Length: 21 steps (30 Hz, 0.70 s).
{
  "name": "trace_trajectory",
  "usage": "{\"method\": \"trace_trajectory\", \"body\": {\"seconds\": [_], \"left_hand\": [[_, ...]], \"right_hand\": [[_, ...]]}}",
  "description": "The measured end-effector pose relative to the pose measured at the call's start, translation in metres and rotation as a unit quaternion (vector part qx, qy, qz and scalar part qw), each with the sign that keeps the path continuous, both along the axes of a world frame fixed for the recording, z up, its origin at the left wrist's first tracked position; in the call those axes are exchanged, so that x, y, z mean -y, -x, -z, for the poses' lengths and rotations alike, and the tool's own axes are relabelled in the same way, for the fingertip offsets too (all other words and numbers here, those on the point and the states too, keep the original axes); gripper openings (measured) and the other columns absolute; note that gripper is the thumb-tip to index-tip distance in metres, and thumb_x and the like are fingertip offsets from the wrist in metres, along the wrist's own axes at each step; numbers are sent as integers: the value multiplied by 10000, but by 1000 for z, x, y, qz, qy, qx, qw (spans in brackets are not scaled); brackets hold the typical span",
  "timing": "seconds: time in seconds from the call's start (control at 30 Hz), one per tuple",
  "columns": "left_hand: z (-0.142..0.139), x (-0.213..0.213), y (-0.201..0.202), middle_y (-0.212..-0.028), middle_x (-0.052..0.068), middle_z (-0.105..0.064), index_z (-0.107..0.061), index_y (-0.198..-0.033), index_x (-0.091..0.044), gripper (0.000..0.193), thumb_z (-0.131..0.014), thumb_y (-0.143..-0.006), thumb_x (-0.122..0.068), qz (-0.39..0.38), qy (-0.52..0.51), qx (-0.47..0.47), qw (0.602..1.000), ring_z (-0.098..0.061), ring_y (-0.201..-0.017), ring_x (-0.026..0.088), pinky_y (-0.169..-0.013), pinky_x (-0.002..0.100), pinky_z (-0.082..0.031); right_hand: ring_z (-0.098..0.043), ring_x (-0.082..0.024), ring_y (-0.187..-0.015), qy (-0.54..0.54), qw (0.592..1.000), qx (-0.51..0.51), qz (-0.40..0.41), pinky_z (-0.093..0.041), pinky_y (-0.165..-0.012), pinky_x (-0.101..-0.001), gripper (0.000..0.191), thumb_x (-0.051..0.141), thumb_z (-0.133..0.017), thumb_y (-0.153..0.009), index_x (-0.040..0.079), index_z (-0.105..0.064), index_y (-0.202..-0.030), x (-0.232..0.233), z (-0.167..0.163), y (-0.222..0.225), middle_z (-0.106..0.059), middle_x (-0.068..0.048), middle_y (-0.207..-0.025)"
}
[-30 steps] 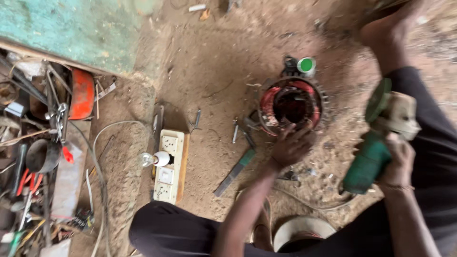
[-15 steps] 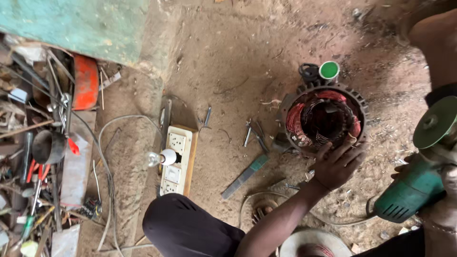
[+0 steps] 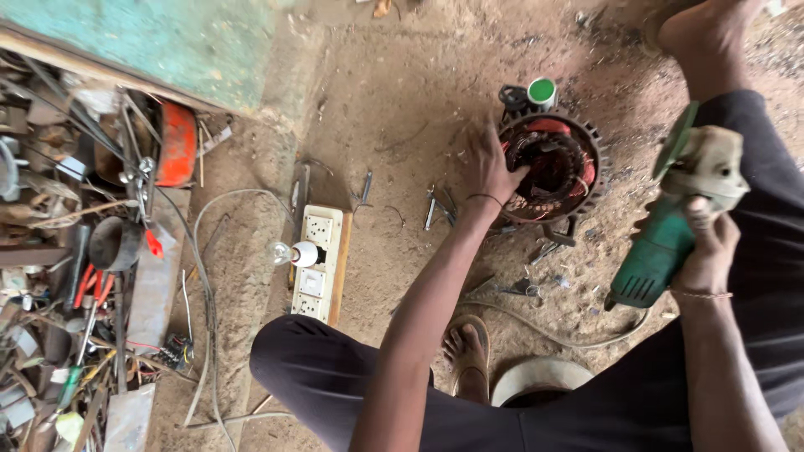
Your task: The person sits on the ground and uses an angle grinder to grind the copper windings and housing of an electric motor stator, pausing to reach inside the stator and reposition it between grinding passes. Sparks are visible as the grinder works on the motor.
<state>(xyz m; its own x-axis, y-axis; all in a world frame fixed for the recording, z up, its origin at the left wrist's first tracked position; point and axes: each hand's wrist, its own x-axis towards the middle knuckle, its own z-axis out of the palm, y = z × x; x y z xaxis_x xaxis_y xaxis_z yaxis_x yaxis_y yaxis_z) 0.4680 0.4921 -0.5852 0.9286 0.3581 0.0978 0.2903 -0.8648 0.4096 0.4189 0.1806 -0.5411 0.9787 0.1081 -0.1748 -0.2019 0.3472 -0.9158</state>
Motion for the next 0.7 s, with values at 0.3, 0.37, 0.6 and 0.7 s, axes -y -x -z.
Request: {"method": "trace_trajectory", "body": {"seconds": [0.3, 0.37, 0.6, 0.7], "left_hand": [[23, 15, 9, -1470, 144, -512, -397, -1468, -137, 839, -832, -755, -211, -28, -79, -12, 996, -553, -1284, 379, -976, 551, -513], [11, 14, 8, -1425, 164, -491, -360, -1467, -121, 927, -878, -717, -290, -21, -27, -65, 997, -514, -1279, 396, -952, 577, -486], [7, 0, 13, -1399, 196, -545, -426, -1466, -91, 788, -828, -801, -220, 55, -10, 31, 998, -559, -1277, 416, -1006, 512, -532], [20, -6, 12, -1387, 224, -567, -450, -1484, -74, 768, -808, -816, -199, 53, 1, 21, 998, -585, -1254, 420, -1016, 501, -541]], "right_hand": [[-705, -253, -814, -13, 999, -38, 2, -620, -707, -409, 578, 458, -692, -1048, -47, -562, -1299, 10, -7, 7, -667, -140, -1031], [-708, -252, -815, -10, 999, -42, 0, -620, -707, -404, 577, 458, -681, -1044, -45, -558, -1298, 12, -10, 7, -669, -141, -1028], [-715, -249, -858, 27, 999, -36, -16, -625, -721, -391, 584, 463, -631, -1056, -42, -526, -1329, 12, -18, 5, -670, -154, -1059], [-713, -253, -855, 31, 999, -43, -13, -619, -718, -390, 598, 473, -636, -1054, -48, -527, -1327, 11, -18, 5, -669, -160, -1057]]}}
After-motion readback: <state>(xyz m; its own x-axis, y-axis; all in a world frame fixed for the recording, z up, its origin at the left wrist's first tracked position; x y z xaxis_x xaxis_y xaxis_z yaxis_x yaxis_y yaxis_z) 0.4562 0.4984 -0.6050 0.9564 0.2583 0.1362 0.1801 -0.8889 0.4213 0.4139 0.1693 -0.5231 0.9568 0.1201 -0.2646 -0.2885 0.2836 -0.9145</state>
